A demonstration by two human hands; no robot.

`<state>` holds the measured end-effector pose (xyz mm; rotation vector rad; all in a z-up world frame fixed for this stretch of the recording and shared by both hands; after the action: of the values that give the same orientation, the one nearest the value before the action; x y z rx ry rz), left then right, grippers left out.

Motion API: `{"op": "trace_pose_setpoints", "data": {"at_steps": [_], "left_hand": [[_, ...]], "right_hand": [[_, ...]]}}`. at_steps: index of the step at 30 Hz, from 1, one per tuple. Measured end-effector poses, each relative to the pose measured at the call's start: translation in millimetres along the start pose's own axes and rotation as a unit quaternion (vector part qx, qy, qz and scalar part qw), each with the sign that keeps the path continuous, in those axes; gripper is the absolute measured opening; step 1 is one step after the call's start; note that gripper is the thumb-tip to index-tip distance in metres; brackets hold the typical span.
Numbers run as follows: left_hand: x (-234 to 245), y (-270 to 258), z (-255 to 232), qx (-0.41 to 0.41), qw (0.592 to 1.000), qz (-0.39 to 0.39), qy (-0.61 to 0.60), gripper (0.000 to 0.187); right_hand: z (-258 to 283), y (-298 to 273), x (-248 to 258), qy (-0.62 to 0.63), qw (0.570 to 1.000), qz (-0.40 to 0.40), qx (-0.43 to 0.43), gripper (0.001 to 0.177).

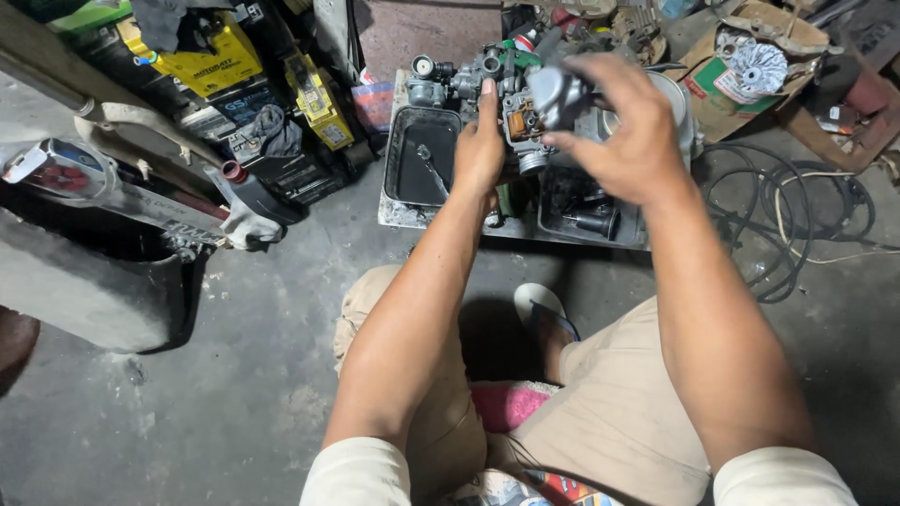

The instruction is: The person sits on the floor and uses a wire brush to clean a mechanical part. They then pick up a small orange component and attach it to the main assembly, followed by using a power tool to tighten or adjust the part.

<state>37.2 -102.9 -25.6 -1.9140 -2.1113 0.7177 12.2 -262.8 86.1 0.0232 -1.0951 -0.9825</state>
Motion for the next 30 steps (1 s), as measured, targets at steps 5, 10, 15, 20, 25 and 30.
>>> {"op": "trace_pose_setpoints", "data": {"at_steps": [5,10,15,20,25,30], "left_hand": [[2,0,1,-0.012,1.0,-0.007,0.008,0.102],[7,-6,-4,-0.007,1.0,-0.008,0.002,0.107],[11,-13,-7,-0.018,0.999,-0.005,-0.044,0.103],[15,-15,-6,-0.03,0.997,-0.004,-0.069,0.099],[14,-21,-10,-0.036,0.996,0.005,-0.086,0.094],[15,-21,-11,-0.036,0.997,0.01,-0.073,0.094]], "right_hand": [[5,0,-16,-0.087,0.996,0.005,0.02,0.067],[0,0,-17,-0.063,0.998,-0.01,-0.008,0.067],[-45,-18,-13,0.111,0.986,-0.055,-0.11,0.064],[-143,-61,-51,-0.024,0.924,0.102,-0.367,0.041],[-212,-103,-96,-0.04,0.861,0.217,-0.458,0.036],[-215,-106,-113,-0.135,0.826,0.266,-0.478,0.045]]}}
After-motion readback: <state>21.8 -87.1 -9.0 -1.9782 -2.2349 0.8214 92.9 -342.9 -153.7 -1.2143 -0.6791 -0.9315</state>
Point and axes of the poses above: each hand's wrist, its own y-axis towards the middle knuckle, its own x-axis out of the back of the hand, z = x × y, the point moved 4 cm from there along y, towards the middle knuckle, and after that the axes turned 11 degrees about z, right-handed, at the moved point
